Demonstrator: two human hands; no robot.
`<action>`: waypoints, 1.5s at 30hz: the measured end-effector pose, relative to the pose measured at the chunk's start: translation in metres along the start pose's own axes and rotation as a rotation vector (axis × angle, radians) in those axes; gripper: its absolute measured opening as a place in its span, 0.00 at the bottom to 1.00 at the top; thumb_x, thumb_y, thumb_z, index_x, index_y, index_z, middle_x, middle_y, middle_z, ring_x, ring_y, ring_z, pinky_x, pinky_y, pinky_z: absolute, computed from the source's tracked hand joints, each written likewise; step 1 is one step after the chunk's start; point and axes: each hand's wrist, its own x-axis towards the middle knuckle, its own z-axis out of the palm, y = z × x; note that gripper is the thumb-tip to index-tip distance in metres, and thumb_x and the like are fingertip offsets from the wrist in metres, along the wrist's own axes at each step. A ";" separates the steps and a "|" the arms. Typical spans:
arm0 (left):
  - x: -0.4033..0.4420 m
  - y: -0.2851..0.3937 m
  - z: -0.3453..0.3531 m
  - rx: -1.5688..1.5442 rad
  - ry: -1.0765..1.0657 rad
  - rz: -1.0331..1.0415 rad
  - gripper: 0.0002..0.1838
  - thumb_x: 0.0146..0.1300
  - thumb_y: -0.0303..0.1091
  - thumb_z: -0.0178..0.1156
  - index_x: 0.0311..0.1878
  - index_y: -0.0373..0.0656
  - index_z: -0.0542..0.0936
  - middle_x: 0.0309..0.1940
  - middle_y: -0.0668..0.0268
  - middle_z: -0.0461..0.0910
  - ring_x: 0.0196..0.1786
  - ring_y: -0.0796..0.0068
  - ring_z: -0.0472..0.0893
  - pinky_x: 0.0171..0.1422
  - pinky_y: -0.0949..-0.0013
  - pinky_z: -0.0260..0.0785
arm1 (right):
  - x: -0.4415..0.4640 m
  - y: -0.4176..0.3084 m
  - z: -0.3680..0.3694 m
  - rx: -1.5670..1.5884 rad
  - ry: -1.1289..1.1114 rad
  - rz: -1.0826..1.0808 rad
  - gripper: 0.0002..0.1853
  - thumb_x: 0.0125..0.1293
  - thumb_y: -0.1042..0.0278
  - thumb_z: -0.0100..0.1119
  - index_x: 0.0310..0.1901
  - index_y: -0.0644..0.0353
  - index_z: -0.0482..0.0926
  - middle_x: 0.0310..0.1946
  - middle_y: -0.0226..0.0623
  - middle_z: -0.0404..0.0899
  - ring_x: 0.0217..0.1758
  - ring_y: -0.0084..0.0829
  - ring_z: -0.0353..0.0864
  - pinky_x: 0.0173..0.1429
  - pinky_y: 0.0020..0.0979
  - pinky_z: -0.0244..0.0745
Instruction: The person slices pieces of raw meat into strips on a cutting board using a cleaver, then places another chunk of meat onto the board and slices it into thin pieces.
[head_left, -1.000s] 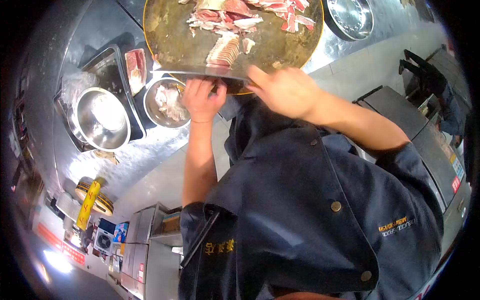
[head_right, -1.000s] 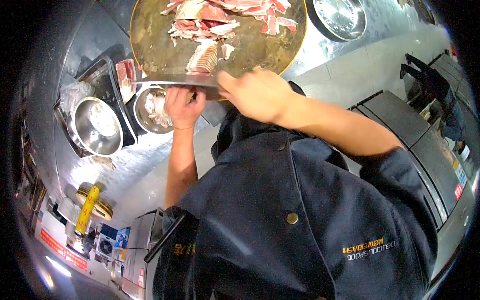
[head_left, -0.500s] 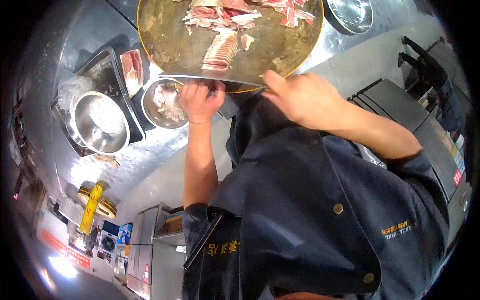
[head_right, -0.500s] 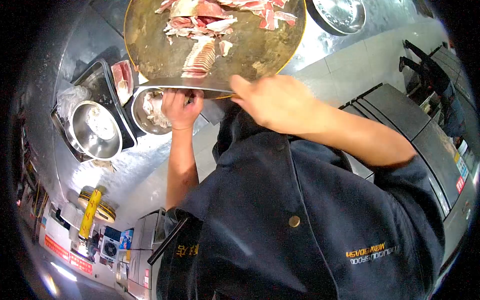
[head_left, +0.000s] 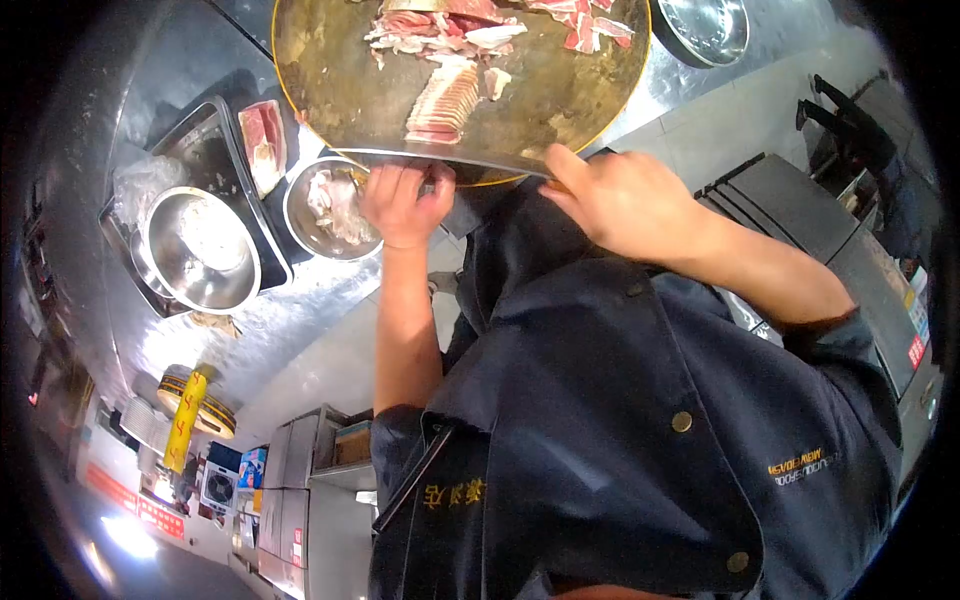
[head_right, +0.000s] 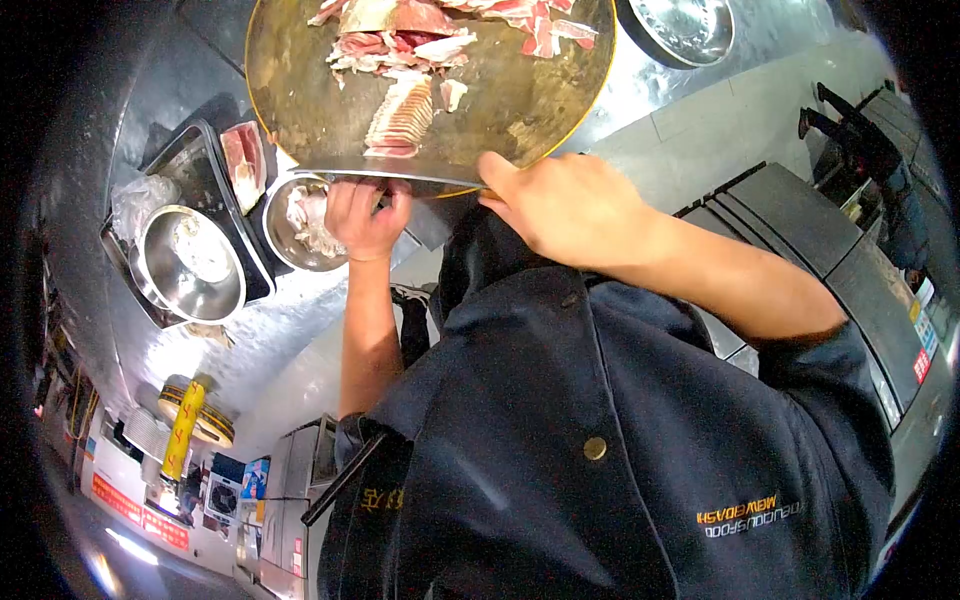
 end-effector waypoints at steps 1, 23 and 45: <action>0.000 0.000 0.001 -0.010 -0.002 -0.005 0.06 0.51 0.30 0.72 0.33 0.48 0.85 0.35 0.66 0.86 0.34 0.60 0.84 0.39 0.60 0.79 | 0.016 0.003 0.014 0.000 -0.004 0.000 0.17 0.80 0.50 0.57 0.52 0.56 0.71 0.21 0.51 0.82 0.29 0.59 0.87 0.31 0.55 0.82; -0.012 0.002 0.006 -0.016 0.095 -0.034 0.07 0.53 0.29 0.70 0.37 0.46 0.86 0.38 0.64 0.87 0.38 0.58 0.86 0.46 0.59 0.81 | 0.022 -0.009 0.022 -0.042 0.021 -0.045 0.16 0.80 0.50 0.58 0.52 0.54 0.71 0.21 0.52 0.82 0.27 0.60 0.86 0.30 0.59 0.80; -0.019 -0.005 0.003 -0.043 0.046 0.001 0.08 0.54 0.29 0.71 0.35 0.44 0.81 0.33 0.62 0.83 0.37 0.54 0.83 0.44 0.55 0.76 | 0.063 -0.006 0.079 0.054 0.158 -0.155 0.17 0.79 0.51 0.59 0.51 0.57 0.71 0.22 0.52 0.83 0.27 0.58 0.87 0.31 0.56 0.81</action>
